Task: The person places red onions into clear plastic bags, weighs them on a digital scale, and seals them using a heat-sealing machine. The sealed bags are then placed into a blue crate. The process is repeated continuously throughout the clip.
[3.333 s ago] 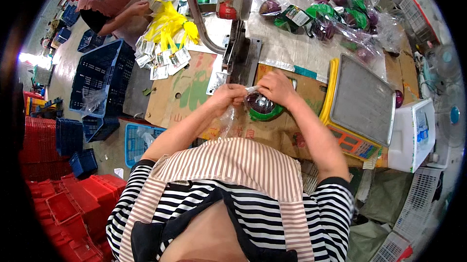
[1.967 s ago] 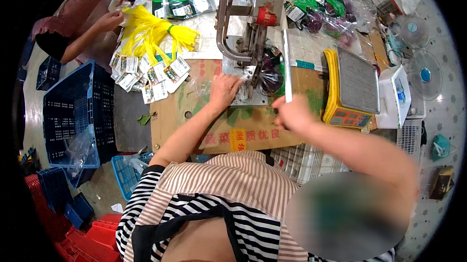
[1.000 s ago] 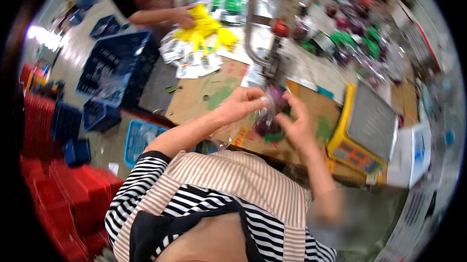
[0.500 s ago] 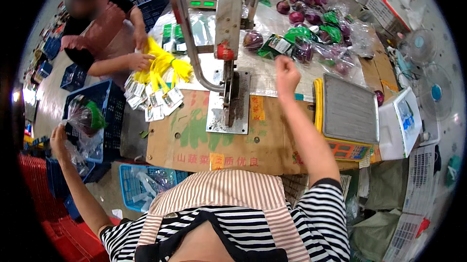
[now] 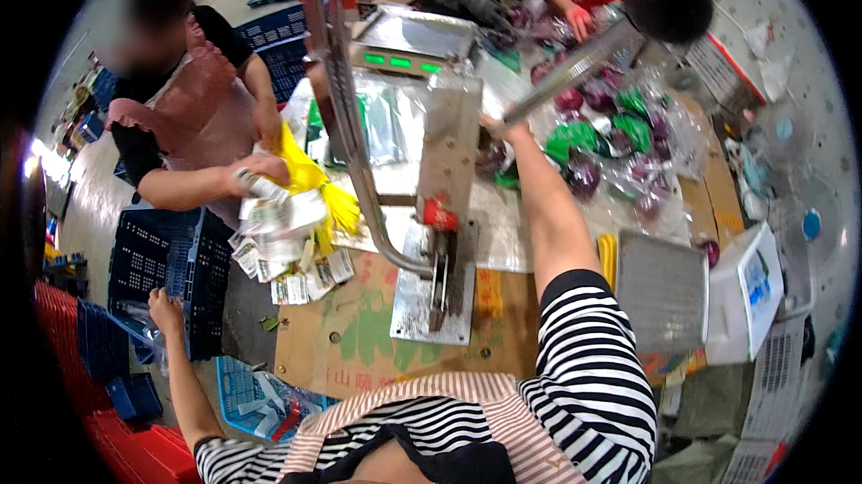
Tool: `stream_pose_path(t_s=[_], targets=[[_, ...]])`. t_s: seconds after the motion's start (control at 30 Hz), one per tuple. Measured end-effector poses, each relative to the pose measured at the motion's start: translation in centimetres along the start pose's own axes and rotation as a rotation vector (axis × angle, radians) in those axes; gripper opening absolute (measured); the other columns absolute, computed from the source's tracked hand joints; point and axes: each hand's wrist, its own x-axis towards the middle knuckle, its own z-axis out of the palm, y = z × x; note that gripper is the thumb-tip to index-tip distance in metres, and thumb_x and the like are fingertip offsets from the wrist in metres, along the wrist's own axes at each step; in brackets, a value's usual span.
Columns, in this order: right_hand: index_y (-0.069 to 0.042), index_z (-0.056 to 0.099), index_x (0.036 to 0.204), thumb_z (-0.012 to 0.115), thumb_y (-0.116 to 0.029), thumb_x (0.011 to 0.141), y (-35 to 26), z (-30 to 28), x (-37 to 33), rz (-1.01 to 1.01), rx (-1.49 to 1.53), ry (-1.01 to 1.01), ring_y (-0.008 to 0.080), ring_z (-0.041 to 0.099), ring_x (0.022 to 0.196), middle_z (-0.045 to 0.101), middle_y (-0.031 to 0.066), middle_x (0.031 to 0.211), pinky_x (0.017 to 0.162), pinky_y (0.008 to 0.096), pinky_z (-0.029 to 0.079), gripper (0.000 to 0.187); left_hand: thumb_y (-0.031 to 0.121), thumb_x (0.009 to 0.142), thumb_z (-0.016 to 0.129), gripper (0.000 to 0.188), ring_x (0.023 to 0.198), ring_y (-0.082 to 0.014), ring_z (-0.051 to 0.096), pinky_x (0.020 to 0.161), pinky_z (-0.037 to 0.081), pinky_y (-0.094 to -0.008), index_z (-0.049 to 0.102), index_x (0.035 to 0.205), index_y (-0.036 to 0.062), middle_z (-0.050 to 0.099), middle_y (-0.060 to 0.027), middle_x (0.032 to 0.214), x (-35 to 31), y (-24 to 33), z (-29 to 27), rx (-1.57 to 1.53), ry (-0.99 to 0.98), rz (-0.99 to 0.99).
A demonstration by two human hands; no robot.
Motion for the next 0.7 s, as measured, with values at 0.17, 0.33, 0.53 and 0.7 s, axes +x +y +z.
stream_pose_path(t_s=[0.17,0.33,0.53,0.7], targets=[[-0.007,0.052,0.099,0.057,-0.033,0.071,-0.6,5.8,2.2,0.089,0.285,0.094,0.0234,0.050,0.085,0.054,0.0143,0.093,0.073,0.0338,0.041,0.038,-0.005,0.073,0.052,0.016,0.093,-0.0313,0.050,0.080,0.040,-0.0372,0.055,0.088,-0.0016,0.052,-0.0165,0.098,-6.0,5.4,-4.5,-0.531,0.228,0.286],[-0.001,0.055,0.078,0.054,-0.012,0.076,-5.0,-3.2,-10.8,-0.021,0.700,0.201,0.0122,0.050,0.064,0.057,0.0054,0.071,0.060,0.0282,0.041,0.011,-0.009,0.071,0.051,0.016,0.077,-0.0289,0.055,0.067,0.045,-0.0313,0.056,0.084,-0.0031,0.055,-0.0143,0.086,-12.8,10.5,-10.3,-0.899,0.103,0.346],[-0.007,0.054,0.088,0.051,-0.010,0.086,-2.0,-13.9,-21.9,-0.288,1.150,0.263,0.0069,0.048,0.074,0.055,-0.0013,0.081,0.069,0.0218,0.038,0.005,-0.009,0.066,0.055,0.020,0.063,-0.0256,0.054,0.053,0.043,-0.0293,0.058,0.084,-0.0014,0.055,-0.0144,0.074,-16.0,22.7,-17.4,-1.295,-0.080,0.756],[-0.011,0.055,0.088,0.053,-0.012,0.085,-2.1,-20.3,-31.5,-0.203,1.613,0.122,0.0079,0.050,0.074,0.058,0.0007,0.089,0.068,0.0233,0.042,0.004,0.005,0.071,0.060,0.041,0.091,-0.0275,0.053,0.074,0.045,-0.0324,0.048,0.111,0.0039,0.051,-0.0134,0.105,-19.4,33.7,-20.6,-1.568,-0.482,0.939]])
